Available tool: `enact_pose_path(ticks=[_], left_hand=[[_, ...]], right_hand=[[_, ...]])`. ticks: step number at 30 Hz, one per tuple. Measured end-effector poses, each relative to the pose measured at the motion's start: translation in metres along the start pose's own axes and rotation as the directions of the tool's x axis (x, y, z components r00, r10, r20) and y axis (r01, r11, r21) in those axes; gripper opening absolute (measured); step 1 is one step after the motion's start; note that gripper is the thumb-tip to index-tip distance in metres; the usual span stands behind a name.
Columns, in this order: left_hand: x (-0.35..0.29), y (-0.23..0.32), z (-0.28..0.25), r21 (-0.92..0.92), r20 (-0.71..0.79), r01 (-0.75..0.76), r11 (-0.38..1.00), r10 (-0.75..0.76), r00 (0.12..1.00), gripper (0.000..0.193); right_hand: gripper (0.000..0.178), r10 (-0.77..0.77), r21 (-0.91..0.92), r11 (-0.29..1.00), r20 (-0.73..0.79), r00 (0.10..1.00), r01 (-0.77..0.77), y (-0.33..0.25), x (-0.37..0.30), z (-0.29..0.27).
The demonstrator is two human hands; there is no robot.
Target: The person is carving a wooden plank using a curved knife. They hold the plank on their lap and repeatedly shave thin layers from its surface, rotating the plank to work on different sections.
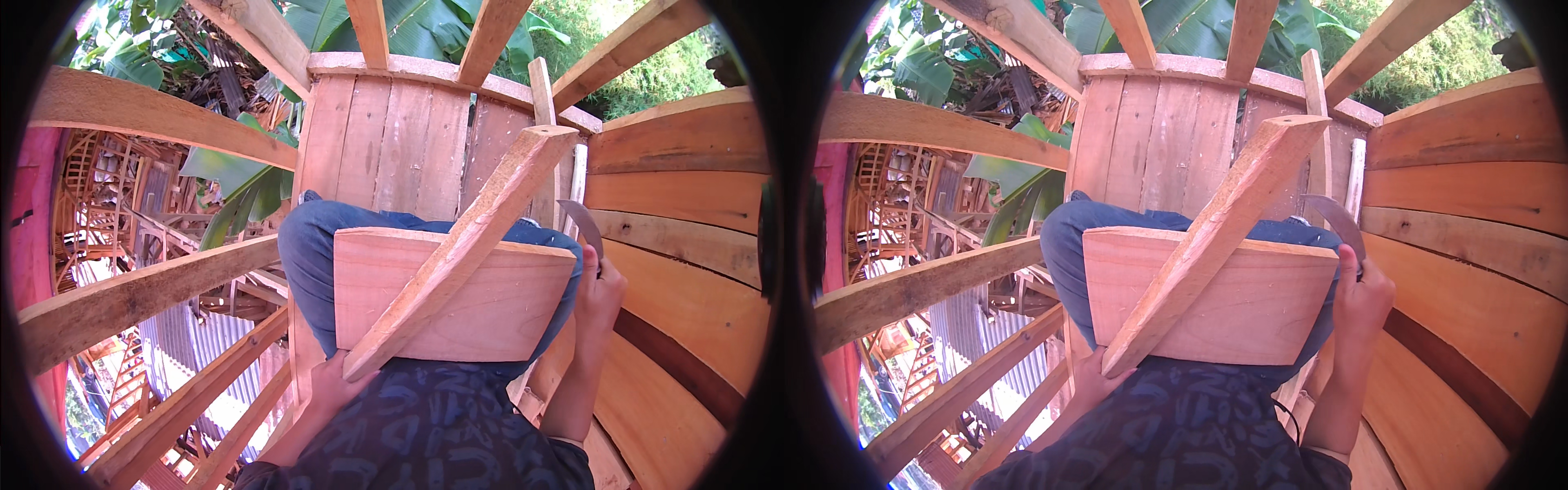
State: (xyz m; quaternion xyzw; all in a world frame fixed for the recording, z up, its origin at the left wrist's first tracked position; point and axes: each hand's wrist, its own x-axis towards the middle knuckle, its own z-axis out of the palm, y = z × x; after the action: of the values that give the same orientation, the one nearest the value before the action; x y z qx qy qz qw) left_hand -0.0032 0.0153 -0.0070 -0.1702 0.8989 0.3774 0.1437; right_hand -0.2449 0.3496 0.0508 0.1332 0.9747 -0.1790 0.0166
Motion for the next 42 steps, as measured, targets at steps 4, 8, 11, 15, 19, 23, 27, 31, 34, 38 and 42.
enact_pose_path(ticks=[4, 8, 11, 15, 19, 23, 27, 31, 34, 38, 42], left_hand=[[-0.002, -0.004, 0.004, -0.009, -0.002, -0.003, 1.0, 0.003, 1.0, 0.051], [0.0, 0.002, 0.001, -0.064, -0.021, -0.017, 0.998, 0.016, 1.0, 0.053], [-0.002, -0.003, 0.003, -0.025, -0.003, -0.008, 1.0, 0.008, 1.0, 0.054], [-0.001, -0.006, 0.004, 0.009, 0.006, -0.021, 1.0, 0.02, 1.0, 0.055], [-0.004, -0.008, 0.007, -0.013, -0.017, -0.026, 1.0, 0.026, 1.0, 0.055], [-0.003, -0.007, 0.003, 0.023, 0.032, -0.007, 1.0, 0.006, 0.999, 0.055], [0.0, -0.004, 0.003, -0.035, 0.025, -0.004, 0.999, 0.005, 1.0, 0.056], [-0.001, -0.004, 0.002, -0.064, 0.03, 0.016, 0.998, -0.014, 0.999, 0.056], [-0.003, -0.007, 0.003, -0.011, 0.042, 0.019, 1.0, -0.019, 0.999, 0.056], [-0.001, -0.003, 0.003, -0.044, 0.037, 0.025, 0.999, -0.023, 0.999, 0.056], [-0.005, -0.01, 0.006, -0.031, 0.018, 0.021, 0.999, -0.02, 1.0, 0.056]], right_hand=[[0.049, -0.257, 0.128, 0.958, -0.012, 0.966, 0.256, -0.034, -0.024, -0.013], [0.049, -0.464, 0.051, 0.885, 0.169, 0.869, 0.463, -0.057, -0.059, 0.022], [0.05, -0.409, 0.089, 0.912, 0.23, 0.883, 0.399, -0.057, -0.065, 0.037], [0.049, -0.352, 0.012, 0.934, 0.187, 0.917, 0.357, -0.058, -0.051, 0.029], [0.052, -0.21, -0.024, 0.978, -0.072, 0.975, 0.208, -0.023, -0.008, 0.018], [0.052, -0.137, 0.045, 0.99, 0.005, 0.991, 0.137, -0.015, -0.01, -0.002], [0.054, -0.409, 0.063, 0.912, 0.142, 0.901, 0.404, -0.048, -0.056, 0.018], [0.054, -0.49, 0.119, 0.872, 0.195, 0.85, 0.476, -0.059, -0.066, 0.042], [0.055, -0.484, 0.08, 0.874, 0.208, 0.85, 0.478, -0.057, -0.06, 0.041], [0.054, -0.524, -0.014, 0.848, 0.128, 0.842, 0.529, -0.052, -0.053, 0.04], [0.054, -0.154, 0.062, 0.985, -0.114, 0.981, 0.162, -0.011, -0.001, 0.031]])
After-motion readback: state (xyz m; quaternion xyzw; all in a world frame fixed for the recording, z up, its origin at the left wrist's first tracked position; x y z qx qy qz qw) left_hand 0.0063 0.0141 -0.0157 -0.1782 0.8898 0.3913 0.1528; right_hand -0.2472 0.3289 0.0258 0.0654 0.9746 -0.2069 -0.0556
